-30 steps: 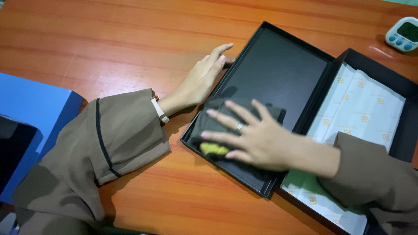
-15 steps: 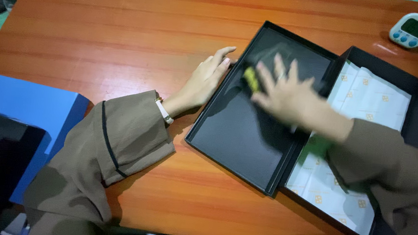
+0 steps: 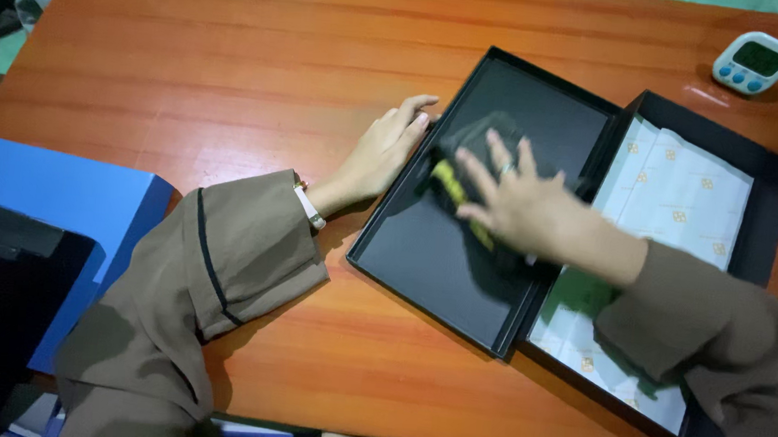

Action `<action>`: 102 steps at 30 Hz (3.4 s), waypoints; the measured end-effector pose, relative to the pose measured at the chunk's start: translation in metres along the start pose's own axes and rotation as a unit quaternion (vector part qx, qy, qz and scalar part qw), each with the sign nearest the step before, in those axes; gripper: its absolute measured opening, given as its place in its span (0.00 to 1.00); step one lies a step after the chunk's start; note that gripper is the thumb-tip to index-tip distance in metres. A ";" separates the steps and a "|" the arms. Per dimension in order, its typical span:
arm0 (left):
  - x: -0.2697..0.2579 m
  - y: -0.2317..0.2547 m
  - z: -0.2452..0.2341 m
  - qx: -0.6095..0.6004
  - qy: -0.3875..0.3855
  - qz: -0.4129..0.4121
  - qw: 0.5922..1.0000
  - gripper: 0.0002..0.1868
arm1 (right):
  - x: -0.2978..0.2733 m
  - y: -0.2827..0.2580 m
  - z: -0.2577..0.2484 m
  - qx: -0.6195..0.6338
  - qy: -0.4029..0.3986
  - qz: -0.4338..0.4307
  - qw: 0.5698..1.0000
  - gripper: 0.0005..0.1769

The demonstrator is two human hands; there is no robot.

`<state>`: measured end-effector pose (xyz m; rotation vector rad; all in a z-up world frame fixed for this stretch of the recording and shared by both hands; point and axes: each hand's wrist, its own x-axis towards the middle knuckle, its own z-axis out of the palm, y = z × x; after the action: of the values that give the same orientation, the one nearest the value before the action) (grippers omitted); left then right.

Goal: The person wipes the exterior and interior surfaces of a black rectangular box with a dark cloth. They open the box to wipe the inside lid and base, then close it and continue wiping the exterior.

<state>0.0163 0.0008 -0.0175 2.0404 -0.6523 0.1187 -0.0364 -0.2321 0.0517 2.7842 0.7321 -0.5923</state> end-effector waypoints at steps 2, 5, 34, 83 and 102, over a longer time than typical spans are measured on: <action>0.001 0.000 -0.001 0.003 0.002 -0.001 1.000 0.27 | 0.019 0.022 0.001 0.022 0.029 0.021 0.999 0.45; -0.002 0.003 -0.001 -0.006 0.004 -0.007 1.000 0.27 | 0.038 0.051 0.008 0.025 0.090 0.037 0.995 0.44; -0.002 0.010 -0.005 -0.023 -0.004 -0.004 1.000 0.29 | 0.001 -0.011 0.002 -0.029 0.036 -0.118 0.992 0.53; -0.001 0.016 -0.007 0.008 -0.014 -0.010 1.000 0.26 | -0.050 -0.035 -0.009 -0.128 0.176 -0.256 0.942 0.39; -0.001 -0.001 -0.032 0.257 -0.253 0.015 0.932 0.42 | -0.237 0.195 0.154 -0.057 0.203 0.252 0.944 0.42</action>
<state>0.0212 0.0279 -0.0016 2.5975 -1.0566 -0.2571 -0.1768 -0.5455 0.0328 2.8384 0.0822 0.1202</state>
